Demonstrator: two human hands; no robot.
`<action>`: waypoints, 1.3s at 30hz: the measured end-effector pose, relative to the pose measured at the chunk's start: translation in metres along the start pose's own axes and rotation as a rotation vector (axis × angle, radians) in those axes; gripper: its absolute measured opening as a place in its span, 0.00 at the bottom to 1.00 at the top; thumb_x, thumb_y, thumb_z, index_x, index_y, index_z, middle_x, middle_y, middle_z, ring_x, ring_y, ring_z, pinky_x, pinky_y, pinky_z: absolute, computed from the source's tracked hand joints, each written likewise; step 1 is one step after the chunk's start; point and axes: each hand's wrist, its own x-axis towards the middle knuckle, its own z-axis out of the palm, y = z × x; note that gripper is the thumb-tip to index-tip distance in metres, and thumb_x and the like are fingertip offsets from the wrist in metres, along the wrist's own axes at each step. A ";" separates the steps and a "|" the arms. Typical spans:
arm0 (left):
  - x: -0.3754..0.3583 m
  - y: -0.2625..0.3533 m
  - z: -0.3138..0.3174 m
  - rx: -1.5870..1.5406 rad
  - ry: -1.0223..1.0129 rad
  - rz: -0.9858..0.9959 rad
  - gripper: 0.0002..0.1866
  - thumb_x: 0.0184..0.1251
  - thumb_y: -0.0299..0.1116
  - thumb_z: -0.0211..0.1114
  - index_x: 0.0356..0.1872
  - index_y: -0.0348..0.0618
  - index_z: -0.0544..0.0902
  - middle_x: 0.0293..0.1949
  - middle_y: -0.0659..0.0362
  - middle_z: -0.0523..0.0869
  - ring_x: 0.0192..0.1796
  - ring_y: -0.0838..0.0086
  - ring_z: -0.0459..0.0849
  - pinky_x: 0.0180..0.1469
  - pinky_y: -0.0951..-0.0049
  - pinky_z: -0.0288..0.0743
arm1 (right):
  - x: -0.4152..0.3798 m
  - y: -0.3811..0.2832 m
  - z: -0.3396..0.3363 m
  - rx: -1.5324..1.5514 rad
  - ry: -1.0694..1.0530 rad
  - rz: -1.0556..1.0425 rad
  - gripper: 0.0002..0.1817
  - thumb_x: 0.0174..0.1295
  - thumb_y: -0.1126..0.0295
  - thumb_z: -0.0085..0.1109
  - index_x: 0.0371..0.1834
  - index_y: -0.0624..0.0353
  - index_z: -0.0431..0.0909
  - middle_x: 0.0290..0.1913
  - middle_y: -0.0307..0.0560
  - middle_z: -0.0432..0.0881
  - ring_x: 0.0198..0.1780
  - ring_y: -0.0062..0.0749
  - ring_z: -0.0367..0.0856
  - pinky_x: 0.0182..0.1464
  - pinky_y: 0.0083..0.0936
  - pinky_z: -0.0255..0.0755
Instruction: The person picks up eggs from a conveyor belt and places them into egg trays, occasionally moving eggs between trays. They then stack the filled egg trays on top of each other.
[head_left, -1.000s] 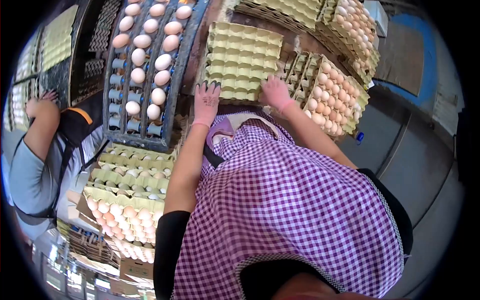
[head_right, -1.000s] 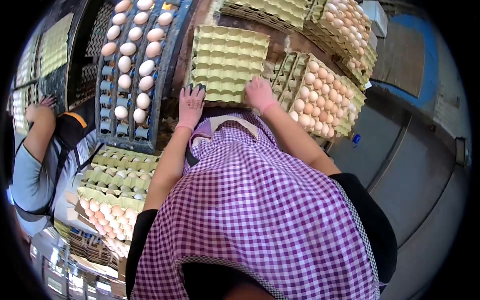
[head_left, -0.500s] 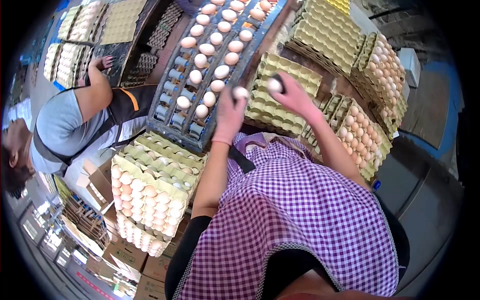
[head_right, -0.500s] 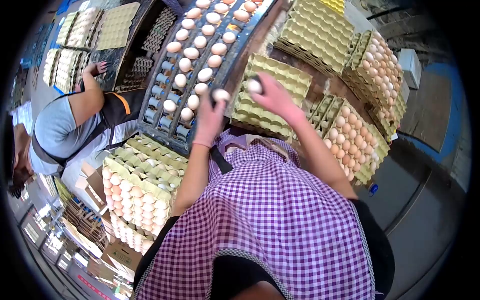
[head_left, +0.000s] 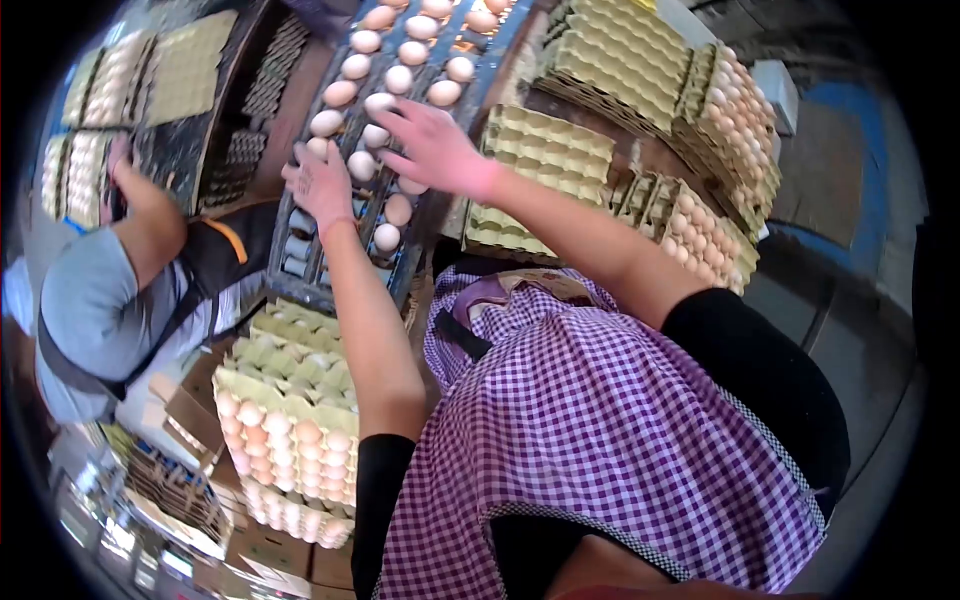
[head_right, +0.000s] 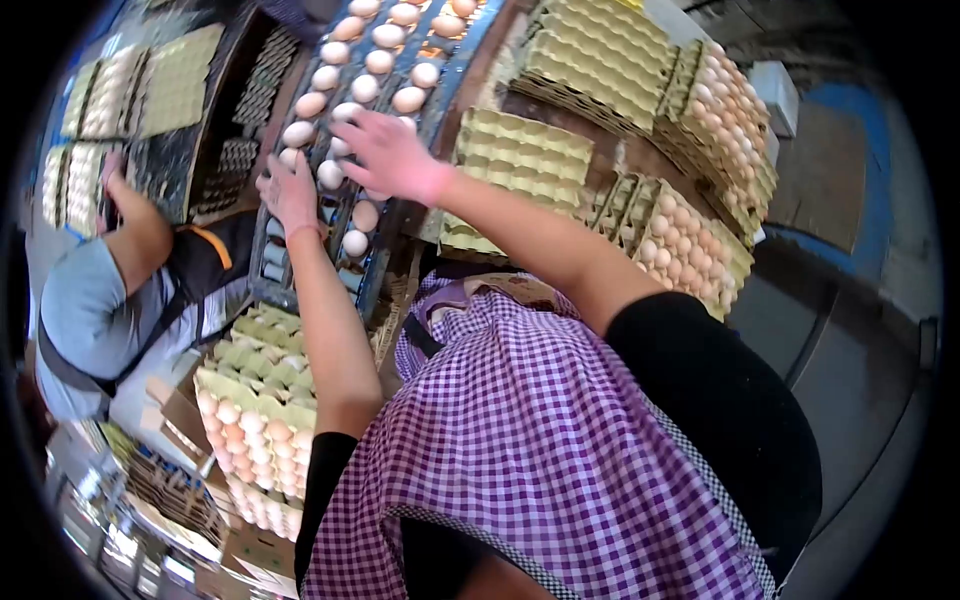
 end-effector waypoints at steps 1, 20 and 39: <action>-0.011 0.008 -0.001 -0.023 0.034 -0.017 0.37 0.74 0.54 0.57 0.73 0.37 0.67 0.68 0.33 0.66 0.67 0.38 0.70 0.69 0.46 0.65 | -0.042 0.012 -0.018 -0.025 0.072 0.076 0.31 0.59 0.57 0.66 0.66 0.54 0.74 0.55 0.57 0.77 0.59 0.54 0.78 0.62 0.45 0.72; -0.142 0.187 -0.046 -0.961 -0.116 0.604 0.24 0.75 0.28 0.57 0.67 0.26 0.70 0.63 0.46 0.78 0.63 0.61 0.76 0.69 0.63 0.66 | -0.260 -0.060 -0.216 -0.686 -0.132 0.773 0.47 0.44 0.44 0.77 0.70 0.44 0.70 0.68 0.44 0.69 0.68 0.43 0.67 0.69 0.59 0.56; -0.180 0.181 -0.010 -0.680 -0.465 0.846 0.19 0.70 0.26 0.59 0.60 0.34 0.79 0.56 0.46 0.78 0.59 0.52 0.78 0.64 0.56 0.70 | -0.353 -0.008 -0.260 -0.630 0.206 1.540 0.53 0.45 0.34 0.69 0.69 0.60 0.68 0.70 0.70 0.67 0.73 0.62 0.64 0.70 0.53 0.61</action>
